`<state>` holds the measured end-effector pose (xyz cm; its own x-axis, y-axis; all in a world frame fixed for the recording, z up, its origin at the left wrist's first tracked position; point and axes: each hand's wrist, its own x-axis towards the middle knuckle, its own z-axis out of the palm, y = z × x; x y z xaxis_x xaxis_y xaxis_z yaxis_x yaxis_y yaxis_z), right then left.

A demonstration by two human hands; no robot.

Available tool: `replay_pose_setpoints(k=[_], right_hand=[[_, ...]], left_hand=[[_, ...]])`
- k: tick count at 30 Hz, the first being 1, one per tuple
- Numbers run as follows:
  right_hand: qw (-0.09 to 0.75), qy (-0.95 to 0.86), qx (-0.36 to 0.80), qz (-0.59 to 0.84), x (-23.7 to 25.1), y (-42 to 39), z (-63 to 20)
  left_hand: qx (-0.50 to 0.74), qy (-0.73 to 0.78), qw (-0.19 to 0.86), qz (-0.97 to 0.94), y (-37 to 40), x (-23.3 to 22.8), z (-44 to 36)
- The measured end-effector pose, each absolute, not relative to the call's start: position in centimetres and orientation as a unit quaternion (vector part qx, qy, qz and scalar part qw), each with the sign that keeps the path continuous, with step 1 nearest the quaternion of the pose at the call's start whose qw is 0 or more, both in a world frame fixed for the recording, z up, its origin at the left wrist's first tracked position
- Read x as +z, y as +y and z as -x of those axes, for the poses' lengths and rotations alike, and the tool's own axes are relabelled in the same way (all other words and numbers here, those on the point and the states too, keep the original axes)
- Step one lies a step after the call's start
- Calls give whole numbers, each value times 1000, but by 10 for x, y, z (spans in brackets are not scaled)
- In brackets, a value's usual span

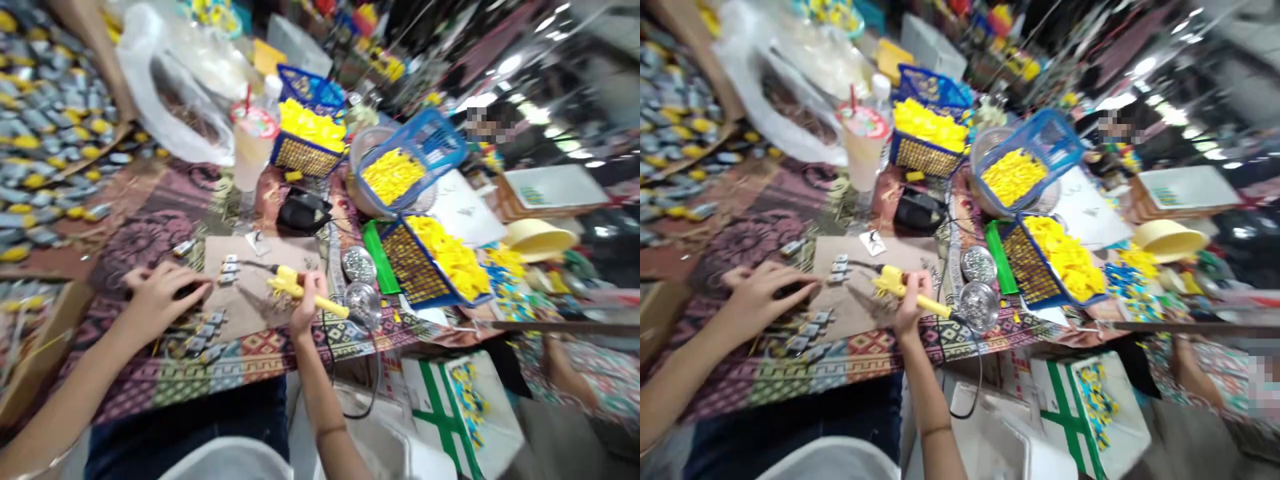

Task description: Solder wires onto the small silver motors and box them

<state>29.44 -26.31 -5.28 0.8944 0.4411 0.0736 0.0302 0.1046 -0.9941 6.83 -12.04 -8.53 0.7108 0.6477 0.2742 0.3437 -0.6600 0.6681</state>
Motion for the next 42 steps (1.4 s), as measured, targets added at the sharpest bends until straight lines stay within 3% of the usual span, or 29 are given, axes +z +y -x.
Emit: replay_pose_setpoints(k=[3,9,17,25,42], right_hand=[[704,-197,165,662,-64,-261,-295],[719,-202,170,642,-68,-258,-298],[768,-157,205,586,-65,-251,-303],[793,-85,220,562,-70,-243,-310],[774,-147,241,566,-70,-244,-304]], left_hand=[[269,295,354,-846,-108,-106,-68],[260,256,282,-887,-91,-126,-65],[139,360,321,-865,-81,-108,-72],[125,402,356,-834,-84,-102,-77],[71,446,294,-843,-92,-89,-78]])
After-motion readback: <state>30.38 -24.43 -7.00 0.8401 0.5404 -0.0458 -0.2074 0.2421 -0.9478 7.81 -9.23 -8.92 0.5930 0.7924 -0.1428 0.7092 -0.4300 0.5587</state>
